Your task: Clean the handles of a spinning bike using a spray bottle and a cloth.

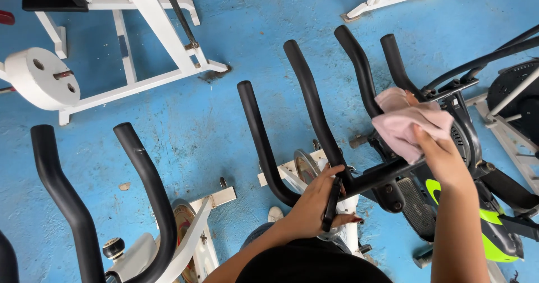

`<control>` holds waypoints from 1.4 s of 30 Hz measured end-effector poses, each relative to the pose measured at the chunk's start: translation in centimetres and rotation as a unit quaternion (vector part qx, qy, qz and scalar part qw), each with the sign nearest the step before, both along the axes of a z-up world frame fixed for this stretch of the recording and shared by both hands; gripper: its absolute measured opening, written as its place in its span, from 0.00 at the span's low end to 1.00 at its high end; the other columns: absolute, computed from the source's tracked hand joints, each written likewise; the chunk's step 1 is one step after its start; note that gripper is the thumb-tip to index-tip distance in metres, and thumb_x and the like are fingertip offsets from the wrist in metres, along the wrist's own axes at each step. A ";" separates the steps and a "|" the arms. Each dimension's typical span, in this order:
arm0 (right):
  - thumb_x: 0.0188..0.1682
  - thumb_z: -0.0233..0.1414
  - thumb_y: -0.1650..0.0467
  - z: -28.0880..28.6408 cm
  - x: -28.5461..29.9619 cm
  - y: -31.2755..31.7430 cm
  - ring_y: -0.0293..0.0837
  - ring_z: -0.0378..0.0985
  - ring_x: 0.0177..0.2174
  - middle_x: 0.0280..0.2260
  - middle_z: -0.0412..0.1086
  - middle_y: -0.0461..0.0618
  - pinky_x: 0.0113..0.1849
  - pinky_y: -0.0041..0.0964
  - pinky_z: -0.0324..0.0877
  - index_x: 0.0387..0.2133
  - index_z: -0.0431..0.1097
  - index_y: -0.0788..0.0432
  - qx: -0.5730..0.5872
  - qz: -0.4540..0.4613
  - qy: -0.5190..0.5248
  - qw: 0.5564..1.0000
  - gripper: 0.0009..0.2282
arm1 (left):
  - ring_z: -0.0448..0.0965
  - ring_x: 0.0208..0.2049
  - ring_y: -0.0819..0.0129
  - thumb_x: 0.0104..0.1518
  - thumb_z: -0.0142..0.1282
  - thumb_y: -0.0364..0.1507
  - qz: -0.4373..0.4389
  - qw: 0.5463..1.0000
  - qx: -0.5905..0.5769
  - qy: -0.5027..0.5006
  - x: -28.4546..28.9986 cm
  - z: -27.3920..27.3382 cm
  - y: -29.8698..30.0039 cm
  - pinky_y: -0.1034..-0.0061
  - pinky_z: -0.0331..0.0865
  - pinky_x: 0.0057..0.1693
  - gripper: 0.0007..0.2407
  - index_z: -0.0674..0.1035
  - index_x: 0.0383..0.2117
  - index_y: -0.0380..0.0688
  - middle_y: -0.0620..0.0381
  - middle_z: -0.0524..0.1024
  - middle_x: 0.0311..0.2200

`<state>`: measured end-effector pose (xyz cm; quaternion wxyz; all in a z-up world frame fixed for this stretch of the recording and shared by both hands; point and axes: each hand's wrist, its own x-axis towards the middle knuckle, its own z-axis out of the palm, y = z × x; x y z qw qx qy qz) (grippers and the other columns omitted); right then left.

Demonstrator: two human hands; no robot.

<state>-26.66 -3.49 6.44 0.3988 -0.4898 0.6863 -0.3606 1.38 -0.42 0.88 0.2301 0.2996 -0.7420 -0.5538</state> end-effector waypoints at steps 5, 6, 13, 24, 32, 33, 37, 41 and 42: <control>0.49 0.49 0.68 -5.4 0.4 1.3 0.51 0.75 0.52 0.54 0.66 0.56 0.49 0.44 0.78 0.63 0.55 0.60 -0.072 0.182 -0.190 0.962 0.26 | 0.35 0.77 0.45 0.59 0.49 0.49 -0.050 0.995 -0.063 0.065 2.0 -1.6 0.7 0.40 0.37 0.74 0.21 0.67 0.46 0.44 0.47 0.55 0.70; 0.53 0.46 0.68 -5.2 3.5 1.0 0.47 0.79 0.41 0.42 0.71 0.54 0.42 0.40 0.82 0.56 0.63 0.60 -0.005 0.213 -0.159 0.964 0.18 | 0.56 0.61 0.50 0.59 0.51 0.49 -0.019 0.996 -0.054 0.068 2.4 -2.4 1.1 0.51 0.56 0.63 0.23 0.69 0.49 0.43 0.47 0.64 0.58; 0.44 0.55 0.75 -10.3 12.5 -2.1 0.67 0.74 0.48 0.65 0.51 0.75 0.31 0.42 0.82 0.69 0.26 0.67 -0.058 0.188 0.459 0.866 0.45 | 0.78 0.45 0.63 0.64 0.49 0.44 0.122 0.954 -0.051 0.270 5.6 -0.4 1.1 0.71 0.71 0.51 0.15 0.70 0.37 0.44 0.51 0.78 0.44; 0.55 0.48 0.72 -4.6 15.2 -23.6 0.41 0.70 0.24 0.64 0.50 0.68 0.20 0.31 0.66 0.71 0.35 0.57 -0.142 0.189 0.296 0.926 0.33 | 0.77 0.46 0.42 0.61 0.46 0.45 0.051 0.957 -0.283 0.046 5.4 -2.4 -1.4 0.49 0.59 0.67 0.21 0.73 0.44 0.35 0.42 0.75 0.39; 0.59 0.42 0.69 -7.1 13.8 -22.7 0.56 0.75 0.48 0.53 0.67 0.62 0.45 0.46 0.78 0.69 0.41 0.58 -0.068 0.165 0.175 0.968 0.26 | 0.71 0.26 0.49 0.61 0.44 0.46 0.085 0.956 -0.275 0.050 5.2 -2.4 -0.7 0.62 0.67 0.51 0.19 0.68 0.27 0.40 0.51 0.67 0.23; 0.56 0.47 0.73 -8.6 12.8 -21.0 0.51 0.70 0.32 0.40 0.67 0.60 0.30 0.42 0.68 0.70 0.36 0.60 -0.139 0.188 0.213 0.949 0.31 | 0.72 0.28 0.47 0.61 0.45 0.46 0.083 0.954 -0.285 0.040 5.2 -2.4 -0.7 0.61 0.67 0.51 0.20 0.68 0.29 0.38 0.49 0.68 0.23; 0.47 0.48 0.78 -8.4 13.1 -9.1 0.83 0.73 0.41 0.57 0.52 0.90 0.39 0.70 0.76 0.70 0.24 0.62 -0.118 0.194 0.302 0.926 0.41 | 0.81 0.32 0.50 0.56 0.55 0.50 0.143 0.935 -0.319 0.056 4.3 -4.7 -0.7 0.59 0.70 0.59 0.22 0.72 0.28 0.40 0.48 0.74 0.19; 0.43 0.52 0.76 -6.1 12.2 -3.4 0.81 0.74 0.41 0.59 0.53 0.82 0.38 0.70 0.75 0.71 0.26 0.63 0.002 0.219 0.311 0.925 0.45 | 0.82 0.32 0.53 0.56 0.54 0.50 0.141 0.930 -0.336 0.043 4.5 -3.7 -0.6 0.62 0.69 0.60 0.22 0.72 0.29 0.40 0.49 0.74 0.20; 0.42 0.51 0.75 -5.6 12.3 -3.0 0.80 0.72 0.44 0.60 0.52 0.79 0.39 0.70 0.75 0.71 0.26 0.59 0.020 0.212 0.296 0.931 0.45 | 0.82 0.32 0.52 0.56 0.54 0.49 0.140 0.930 -0.336 0.046 4.5 -3.8 -0.7 0.61 0.69 0.60 0.21 0.72 0.30 0.40 0.49 0.74 0.21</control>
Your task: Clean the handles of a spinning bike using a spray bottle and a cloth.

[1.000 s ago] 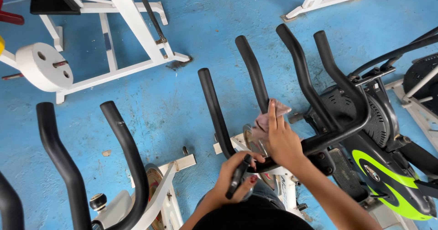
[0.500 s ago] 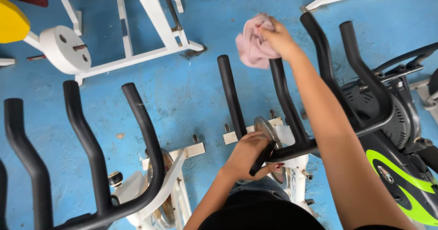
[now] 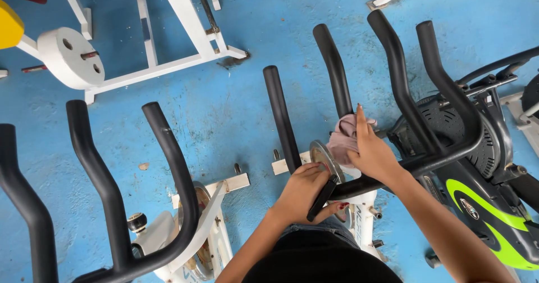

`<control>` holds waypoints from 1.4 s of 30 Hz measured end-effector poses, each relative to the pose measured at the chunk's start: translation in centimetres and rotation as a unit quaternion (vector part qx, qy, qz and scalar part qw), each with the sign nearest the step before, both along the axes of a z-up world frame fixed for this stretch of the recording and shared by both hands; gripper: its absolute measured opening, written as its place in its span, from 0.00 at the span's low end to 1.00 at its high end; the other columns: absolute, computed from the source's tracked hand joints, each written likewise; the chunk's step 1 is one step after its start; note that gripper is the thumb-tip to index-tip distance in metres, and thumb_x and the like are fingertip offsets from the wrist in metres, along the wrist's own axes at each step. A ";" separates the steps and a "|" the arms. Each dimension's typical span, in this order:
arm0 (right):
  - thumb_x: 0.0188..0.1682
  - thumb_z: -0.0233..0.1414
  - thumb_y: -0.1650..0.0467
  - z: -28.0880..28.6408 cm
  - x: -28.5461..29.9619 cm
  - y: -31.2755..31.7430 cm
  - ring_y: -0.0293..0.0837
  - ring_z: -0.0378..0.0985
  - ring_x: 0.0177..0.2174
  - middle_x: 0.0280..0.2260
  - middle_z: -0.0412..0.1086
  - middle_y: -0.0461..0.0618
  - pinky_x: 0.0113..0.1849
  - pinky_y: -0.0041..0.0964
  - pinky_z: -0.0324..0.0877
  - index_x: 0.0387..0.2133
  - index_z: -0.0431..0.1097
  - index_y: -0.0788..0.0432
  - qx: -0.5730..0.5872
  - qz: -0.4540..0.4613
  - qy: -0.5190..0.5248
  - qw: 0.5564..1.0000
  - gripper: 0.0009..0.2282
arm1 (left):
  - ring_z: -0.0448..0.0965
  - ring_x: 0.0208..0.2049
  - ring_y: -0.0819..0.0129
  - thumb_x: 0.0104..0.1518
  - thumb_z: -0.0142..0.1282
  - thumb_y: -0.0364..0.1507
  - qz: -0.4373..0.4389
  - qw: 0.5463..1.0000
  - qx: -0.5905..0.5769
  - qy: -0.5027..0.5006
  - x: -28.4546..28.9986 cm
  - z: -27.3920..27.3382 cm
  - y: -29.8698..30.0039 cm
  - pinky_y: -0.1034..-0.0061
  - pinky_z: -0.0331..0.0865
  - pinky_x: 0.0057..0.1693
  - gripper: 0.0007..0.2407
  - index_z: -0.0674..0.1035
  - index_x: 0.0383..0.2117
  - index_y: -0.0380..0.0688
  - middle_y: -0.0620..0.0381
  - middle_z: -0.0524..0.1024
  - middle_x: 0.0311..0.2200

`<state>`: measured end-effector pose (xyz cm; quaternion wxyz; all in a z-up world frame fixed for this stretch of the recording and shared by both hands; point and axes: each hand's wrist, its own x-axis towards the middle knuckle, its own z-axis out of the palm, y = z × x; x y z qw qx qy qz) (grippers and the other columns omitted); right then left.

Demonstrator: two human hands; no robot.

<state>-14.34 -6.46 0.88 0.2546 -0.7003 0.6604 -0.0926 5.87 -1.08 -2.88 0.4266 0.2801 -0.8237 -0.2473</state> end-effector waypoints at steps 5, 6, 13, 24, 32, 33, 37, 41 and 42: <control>0.42 0.50 0.78 -5.7 -0.9 -6.6 0.85 0.71 0.44 0.59 0.51 0.84 0.39 0.74 0.73 0.71 0.25 0.61 -0.063 -0.001 -0.058 0.996 0.45 | 0.82 0.34 0.51 0.56 0.56 0.48 -0.009 1.000 -0.002 0.007 0.3 -0.6 -0.2 0.60 0.69 0.60 0.21 0.73 0.32 0.39 0.49 0.75 0.22; 0.46 0.51 0.79 -5.9 -0.3 -9.0 0.61 0.70 0.31 0.52 0.61 0.72 0.27 0.49 0.69 0.71 0.28 0.65 -0.190 0.032 -0.061 0.979 0.43 | 0.80 0.35 0.47 0.59 0.52 0.46 -0.031 0.999 0.006 -0.013 0.5 -0.3 -0.2 0.58 0.68 0.61 0.21 0.73 0.34 0.36 0.46 0.75 0.26; 0.49 0.50 0.74 0.5 4.0 -23.8 0.56 0.71 0.50 0.59 0.63 0.55 0.33 0.49 0.75 0.69 0.45 0.55 -0.044 -0.054 0.015 0.997 0.33 | 0.76 0.32 0.45 0.60 0.46 0.46 -0.037 0.998 0.037 -0.031 0.5 -0.4 0.1 0.58 0.66 0.61 0.19 0.70 0.32 0.37 0.49 0.70 0.25; 0.51 0.48 0.62 4.7 3.4 -18.2 0.51 0.64 0.60 0.63 0.59 0.51 0.62 0.50 0.61 0.69 0.43 0.50 0.078 -0.103 -0.290 0.948 0.32 | 0.77 0.35 0.46 0.61 0.48 0.45 -0.051 0.998 0.034 -0.030 0.8 0.4 -0.2 0.59 0.67 0.61 0.20 0.68 0.29 0.37 0.48 0.70 0.26; 0.49 0.58 0.72 -2.4 1.1 -12.8 0.51 0.69 0.15 0.39 0.70 0.67 0.15 0.40 0.59 0.71 0.21 0.58 -0.180 0.029 0.042 0.982 0.47 | 0.79 0.42 0.43 0.62 0.50 0.43 -0.068 0.997 0.015 -0.034 0.9 0.7 -0.7 0.58 0.66 0.62 0.19 0.71 0.36 0.33 0.43 0.76 0.33; 0.48 0.57 0.73 -0.7 2.0 -13.6 0.47 0.71 0.18 0.34 0.71 0.61 0.16 0.35 0.63 0.72 0.24 0.60 -0.107 -0.003 0.055 0.993 0.46 | 0.78 0.42 0.43 0.61 0.50 0.43 -0.070 0.996 0.016 -0.045 1.0 0.7 -0.6 0.59 0.66 0.62 0.19 0.71 0.36 0.33 0.43 0.75 0.33; 0.44 0.55 0.73 -0.9 2.7 -20.2 0.54 0.75 0.23 0.37 0.71 0.59 0.16 0.46 0.69 0.71 0.39 0.59 -0.098 -0.028 0.102 0.990 0.41 | 0.77 0.35 0.45 0.61 0.49 0.44 -0.065 0.997 0.018 -0.042 0.8 0.3 -0.5 0.59 0.66 0.61 0.19 0.70 0.33 0.36 0.47 0.72 0.28; 0.45 0.55 0.74 1.0 5.0 -25.9 0.52 0.77 0.28 0.39 0.72 0.57 0.20 0.45 0.67 0.72 0.39 0.56 0.000 -0.068 0.078 0.995 0.41 | 0.78 0.36 0.46 0.60 0.46 0.43 -0.065 0.997 0.029 -0.026 0.8 0.6 -0.3 0.57 0.67 0.62 0.18 0.70 0.33 0.36 0.48 0.72 0.30; 0.47 0.51 0.74 0.5 5.0 -27.4 0.49 0.77 0.30 0.44 0.70 0.55 0.23 0.42 0.71 0.64 0.53 0.56 -0.021 -0.057 0.030 0.998 0.29 | 0.77 0.33 0.47 0.61 0.46 0.43 -0.058 0.998 0.027 -0.014 0.8 0.8 -0.3 0.57 0.68 0.61 0.18 0.70 0.32 0.36 0.49 0.71 0.27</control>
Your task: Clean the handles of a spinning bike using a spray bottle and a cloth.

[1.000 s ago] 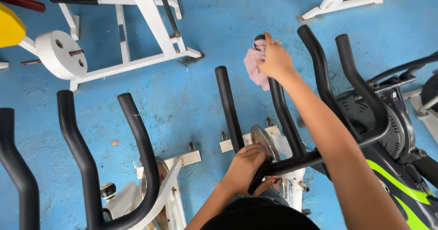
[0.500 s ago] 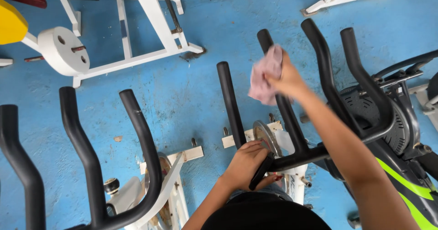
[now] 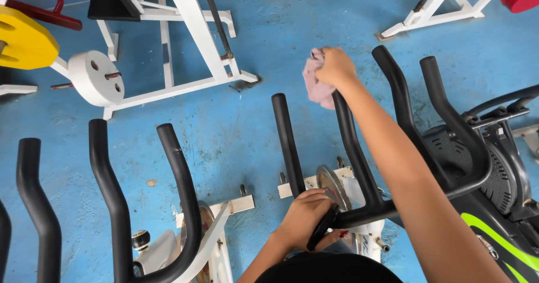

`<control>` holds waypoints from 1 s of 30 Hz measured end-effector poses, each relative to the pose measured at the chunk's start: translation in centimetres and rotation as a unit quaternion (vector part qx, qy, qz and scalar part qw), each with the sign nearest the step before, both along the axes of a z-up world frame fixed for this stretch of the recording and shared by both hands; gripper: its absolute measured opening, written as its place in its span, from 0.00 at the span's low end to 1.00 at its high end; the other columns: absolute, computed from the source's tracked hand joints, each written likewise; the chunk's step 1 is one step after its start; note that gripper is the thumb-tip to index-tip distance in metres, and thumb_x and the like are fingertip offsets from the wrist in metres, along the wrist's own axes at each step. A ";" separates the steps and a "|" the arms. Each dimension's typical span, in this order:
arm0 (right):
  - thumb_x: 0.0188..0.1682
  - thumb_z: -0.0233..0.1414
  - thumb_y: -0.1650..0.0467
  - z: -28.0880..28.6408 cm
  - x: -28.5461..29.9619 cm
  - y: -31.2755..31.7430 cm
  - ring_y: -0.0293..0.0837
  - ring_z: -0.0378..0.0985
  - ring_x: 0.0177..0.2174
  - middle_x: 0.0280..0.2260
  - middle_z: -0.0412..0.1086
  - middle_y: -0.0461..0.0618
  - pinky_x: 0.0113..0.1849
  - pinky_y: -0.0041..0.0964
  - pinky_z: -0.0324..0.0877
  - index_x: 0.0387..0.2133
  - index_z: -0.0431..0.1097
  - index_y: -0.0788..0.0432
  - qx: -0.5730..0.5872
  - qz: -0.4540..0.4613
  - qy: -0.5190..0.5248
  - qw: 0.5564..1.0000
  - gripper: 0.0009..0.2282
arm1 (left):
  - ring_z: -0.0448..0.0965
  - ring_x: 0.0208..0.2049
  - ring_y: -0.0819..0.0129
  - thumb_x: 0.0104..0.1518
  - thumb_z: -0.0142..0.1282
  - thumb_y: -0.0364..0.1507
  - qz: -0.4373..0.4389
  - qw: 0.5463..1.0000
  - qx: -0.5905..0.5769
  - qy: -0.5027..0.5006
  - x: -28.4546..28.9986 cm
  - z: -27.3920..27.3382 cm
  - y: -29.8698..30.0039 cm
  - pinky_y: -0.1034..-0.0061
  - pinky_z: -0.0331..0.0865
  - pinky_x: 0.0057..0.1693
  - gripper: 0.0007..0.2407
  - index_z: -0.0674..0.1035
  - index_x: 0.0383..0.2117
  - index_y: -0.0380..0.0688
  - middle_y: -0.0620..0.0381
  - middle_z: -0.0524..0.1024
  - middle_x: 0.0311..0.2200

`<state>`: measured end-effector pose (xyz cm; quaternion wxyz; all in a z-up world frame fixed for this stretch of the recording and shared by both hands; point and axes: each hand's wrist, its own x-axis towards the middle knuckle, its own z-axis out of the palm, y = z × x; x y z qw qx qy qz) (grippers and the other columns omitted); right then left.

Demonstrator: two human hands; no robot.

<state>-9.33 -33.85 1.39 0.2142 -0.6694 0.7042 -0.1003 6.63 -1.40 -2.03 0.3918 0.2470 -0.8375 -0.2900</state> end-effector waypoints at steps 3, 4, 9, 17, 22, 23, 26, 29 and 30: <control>0.49 0.47 0.72 -2.0 -1.0 -1.9 0.52 0.77 0.35 0.50 0.70 0.56 0.28 0.44 0.72 0.57 0.65 0.58 -0.048 0.033 -0.049 0.997 0.20 | 0.75 0.29 0.49 0.62 0.46 0.40 0.008 1.000 0.004 0.015 -0.1 0.4 0.2 0.58 0.70 0.58 0.15 0.68 0.28 0.38 0.52 0.67 0.23; 0.50 0.48 0.70 -2.7 -1.5 -2.2 0.57 0.76 0.38 0.49 0.71 0.58 0.30 0.50 0.71 0.57 0.64 0.60 -0.076 0.057 -0.049 0.994 0.20 | 0.73 0.27 0.51 0.62 0.46 0.38 0.012 1.000 0.006 0.020 -0.1 0.5 0.3 0.60 0.70 0.57 0.14 0.66 0.26 0.40 0.53 0.64 0.22; 0.49 0.47 0.78 -1.5 -2.3 5.5 0.60 0.69 0.35 0.66 0.50 0.66 0.22 0.43 0.68 0.70 0.44 0.54 -0.164 0.144 -0.031 0.975 0.33 | 0.78 0.34 0.48 0.60 0.49 0.37 0.014 1.000 0.005 0.009 -0.1 -0.1 0.2 0.60 0.69 0.59 0.13 0.70 0.30 0.37 0.49 0.72 0.27; 0.36 0.53 0.77 -4.4 -4.8 19.7 0.59 0.36 0.70 0.67 0.56 0.58 0.57 0.78 0.57 0.36 0.75 0.60 -0.328 0.311 0.211 0.867 0.12 | 0.81 0.42 0.48 0.58 0.52 0.35 0.011 1.000 -0.009 0.003 0.0 -0.1 0.2 0.63 0.68 0.61 0.14 0.74 0.41 0.33 0.45 0.78 0.35; 0.37 0.59 0.68 -2.4 -5.2 17.7 0.51 0.26 0.71 0.73 0.35 0.52 0.63 0.75 0.38 0.38 0.71 0.55 -0.176 0.384 0.245 0.873 0.15 | 0.79 0.40 0.46 0.58 0.50 0.35 0.004 1.000 -0.007 0.012 0.1 0.0 0.2 0.59 0.68 0.61 0.12 0.72 0.34 0.35 0.45 0.75 0.33; 0.37 0.59 0.68 -2.0 -4.8 15.9 0.51 0.26 0.71 0.73 0.35 0.52 0.63 0.75 0.38 0.38 0.71 0.55 -0.182 0.388 0.249 0.868 0.15 | 0.79 0.40 0.46 0.58 0.50 0.35 0.010 1.000 -0.013 0.015 0.1 -0.1 0.1 0.59 0.68 0.61 0.12 0.72 0.34 0.35 0.45 0.75 0.33; 0.41 0.54 0.58 0.2 -3.1 11.2 0.51 0.31 0.70 0.71 0.41 0.51 0.64 0.69 0.33 0.69 0.46 0.54 -0.205 0.368 0.240 0.874 0.40 | 0.77 0.34 0.48 0.59 0.52 0.35 0.015 1.000 -0.011 0.006 0.1 -0.3 0.3 0.61 0.68 0.61 0.12 0.70 0.31 0.36 0.48 0.72 0.29; 0.49 0.48 0.69 3.2 -0.9 6.2 0.50 0.40 0.69 0.68 0.53 0.45 0.62 0.63 0.55 0.65 0.57 0.50 -0.133 0.300 0.129 0.936 0.27 | 0.79 0.37 0.48 0.59 0.52 0.35 0.020 1.000 -0.011 0.017 0.2 -0.1 0.5 0.61 0.69 0.61 0.12 0.71 0.30 0.36 0.47 0.75 0.32; 0.46 0.48 0.75 2.9 -0.4 4.2 0.52 0.56 0.59 0.67 0.56 0.48 0.50 0.55 0.63 0.61 0.62 0.54 -0.078 0.204 0.023 0.976 0.25 | 0.79 0.39 0.47 0.59 0.51 0.36 0.023 0.999 -0.011 0.021 0.2 -0.2 0.6 0.60 0.69 0.61 0.13 0.71 0.31 0.35 0.45 0.76 0.33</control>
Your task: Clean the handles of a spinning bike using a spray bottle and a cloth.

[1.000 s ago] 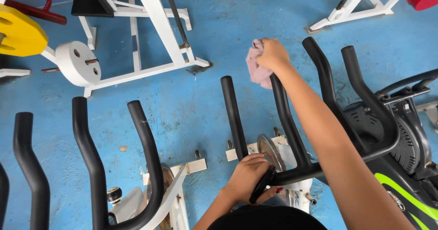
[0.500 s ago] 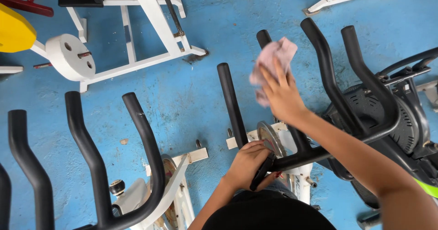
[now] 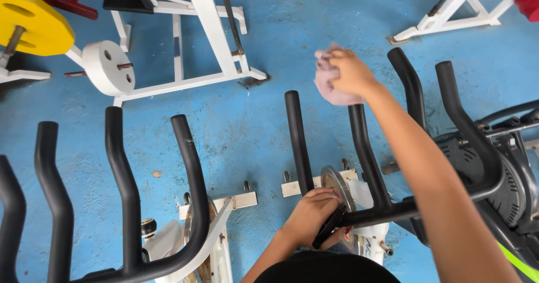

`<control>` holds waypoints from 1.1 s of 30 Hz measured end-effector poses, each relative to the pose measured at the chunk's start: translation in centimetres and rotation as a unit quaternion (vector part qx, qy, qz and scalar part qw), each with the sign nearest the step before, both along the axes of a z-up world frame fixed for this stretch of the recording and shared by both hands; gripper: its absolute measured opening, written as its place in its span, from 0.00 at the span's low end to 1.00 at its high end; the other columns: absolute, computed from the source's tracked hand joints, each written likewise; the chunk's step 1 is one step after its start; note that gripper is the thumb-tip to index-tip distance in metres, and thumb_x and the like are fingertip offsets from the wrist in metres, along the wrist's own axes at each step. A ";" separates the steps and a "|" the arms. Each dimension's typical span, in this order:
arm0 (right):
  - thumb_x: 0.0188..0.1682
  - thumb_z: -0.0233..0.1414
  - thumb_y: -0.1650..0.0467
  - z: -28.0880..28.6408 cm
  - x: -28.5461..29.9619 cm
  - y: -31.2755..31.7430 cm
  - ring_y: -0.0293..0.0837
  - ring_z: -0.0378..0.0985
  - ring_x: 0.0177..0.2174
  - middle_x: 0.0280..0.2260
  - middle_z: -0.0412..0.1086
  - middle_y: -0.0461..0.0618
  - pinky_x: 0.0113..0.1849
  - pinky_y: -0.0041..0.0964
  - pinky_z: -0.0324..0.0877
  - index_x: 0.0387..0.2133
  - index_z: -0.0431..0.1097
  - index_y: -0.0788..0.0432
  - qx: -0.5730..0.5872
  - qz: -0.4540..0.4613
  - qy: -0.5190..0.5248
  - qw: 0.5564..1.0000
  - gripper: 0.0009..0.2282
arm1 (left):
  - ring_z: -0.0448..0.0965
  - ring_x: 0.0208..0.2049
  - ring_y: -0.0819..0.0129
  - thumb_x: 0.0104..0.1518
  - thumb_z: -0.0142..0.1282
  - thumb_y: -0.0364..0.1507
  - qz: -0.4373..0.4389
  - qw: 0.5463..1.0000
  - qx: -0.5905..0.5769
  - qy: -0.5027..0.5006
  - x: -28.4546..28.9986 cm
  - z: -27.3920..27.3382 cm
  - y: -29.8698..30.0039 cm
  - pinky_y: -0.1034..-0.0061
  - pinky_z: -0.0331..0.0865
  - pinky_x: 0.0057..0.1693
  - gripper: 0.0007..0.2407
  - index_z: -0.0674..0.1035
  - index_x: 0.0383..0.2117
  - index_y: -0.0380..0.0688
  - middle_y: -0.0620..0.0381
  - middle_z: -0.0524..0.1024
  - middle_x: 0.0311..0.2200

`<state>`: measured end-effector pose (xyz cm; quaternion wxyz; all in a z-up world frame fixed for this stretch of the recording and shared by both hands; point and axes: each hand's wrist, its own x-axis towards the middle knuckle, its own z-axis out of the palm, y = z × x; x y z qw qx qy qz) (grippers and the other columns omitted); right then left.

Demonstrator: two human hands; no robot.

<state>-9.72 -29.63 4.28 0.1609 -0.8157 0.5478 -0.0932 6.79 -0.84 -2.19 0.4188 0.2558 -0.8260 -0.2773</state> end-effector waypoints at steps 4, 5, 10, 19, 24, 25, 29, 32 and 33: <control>0.44 0.43 0.72 -4.0 -0.5 -7.1 0.42 0.54 0.20 0.20 0.56 0.47 0.24 0.42 0.47 0.19 0.56 0.55 0.098 -0.158 -0.096 0.978 0.05 | 0.81 0.41 0.48 0.57 0.51 0.36 0.020 1.000 -0.001 0.015 -0.3 -1.1 0.2 0.59 0.69 0.63 0.14 0.73 0.32 0.33 0.45 0.78 0.36; 0.44 0.43 0.72 -4.6 -0.8 -7.4 0.42 0.54 0.20 0.20 0.56 0.47 0.24 0.42 0.47 0.19 0.56 0.55 0.099 -0.158 -0.096 0.978 0.05 | 0.81 0.41 0.48 0.57 0.51 0.36 0.020 1.000 0.000 0.015 -0.2 -0.7 0.0 0.59 0.69 0.63 0.14 0.73 0.32 0.33 0.45 0.78 0.36; 0.50 0.48 0.72 -6.2 -2.1 -5.7 0.50 0.70 0.29 0.30 0.70 0.53 0.29 0.45 0.59 0.33 0.66 0.57 0.009 -0.141 -0.174 0.975 0.02 | 0.76 0.30 0.51 0.59 0.50 0.36 0.010 1.000 0.020 0.010 -0.1 0.0 0.2 0.61 0.69 0.59 0.12 0.69 0.27 0.39 0.53 0.69 0.24; 0.46 0.61 0.76 -5.1 -1.2 4.2 0.48 0.76 0.32 0.66 0.50 0.73 0.19 0.27 0.75 0.70 0.38 0.60 -0.173 -0.107 -0.050 0.978 0.42 | 0.80 0.39 0.47 0.56 0.53 0.32 0.018 1.000 -0.008 0.012 -0.5 -0.5 0.1 0.60 0.68 0.61 0.11 0.74 0.33 0.33 0.44 0.78 0.34; 0.47 0.54 0.76 -7.4 -1.8 12.0 0.58 0.67 0.41 0.64 0.46 0.69 0.28 0.38 0.75 0.72 0.29 0.57 -0.178 -0.088 0.149 0.969 0.44 | 0.81 0.39 0.49 0.54 0.52 0.28 0.011 1.000 -0.006 0.013 -0.7 0.5 -0.1 0.62 0.70 0.59 0.09 0.74 0.36 0.34 0.47 0.77 0.33; 0.45 0.55 0.75 -8.7 -2.2 13.0 0.61 0.68 0.41 0.60 0.51 0.68 0.25 0.36 0.74 0.73 0.31 0.55 -0.245 -0.061 0.243 0.937 0.44 | 0.81 0.38 0.48 0.52 0.51 0.28 0.014 1.000 -0.006 0.010 -0.6 0.6 -0.1 0.63 0.70 0.59 0.10 0.74 0.37 0.34 0.46 0.77 0.33; 0.42 0.55 0.75 -7.6 -3.2 17.5 0.62 0.69 0.40 0.60 0.50 0.74 0.29 0.40 0.76 0.73 0.27 0.52 -0.136 -0.033 0.234 0.962 0.48 | 0.81 0.39 0.51 0.52 0.52 0.28 0.016 1.000 -0.008 -0.001 -0.7 0.4 -0.1 0.63 0.69 0.60 0.08 0.74 0.34 0.38 0.50 0.78 0.33; 0.48 0.50 0.71 -7.5 -3.9 20.9 0.58 0.72 0.37 0.58 0.53 0.70 0.26 0.40 0.79 0.73 0.28 0.54 -0.068 -0.024 0.274 0.959 0.42 | 0.80 0.38 0.51 0.51 0.52 0.29 0.017 1.000 -0.008 -0.012 -0.8 0.0 0.0 0.63 0.68 0.60 0.09 0.74 0.34 0.36 0.50 0.77 0.33; 0.47 0.50 0.72 -7.9 -4.4 21.8 0.57 0.73 0.37 0.57 0.54 0.71 0.28 0.39 0.78 0.73 0.28 0.54 -0.049 -0.020 0.273 0.961 0.42 | 0.80 0.37 0.51 0.51 0.52 0.29 0.018 1.000 -0.003 -0.013 -0.8 0.0 -0.1 0.62 0.69 0.60 0.10 0.74 0.35 0.36 0.49 0.77 0.33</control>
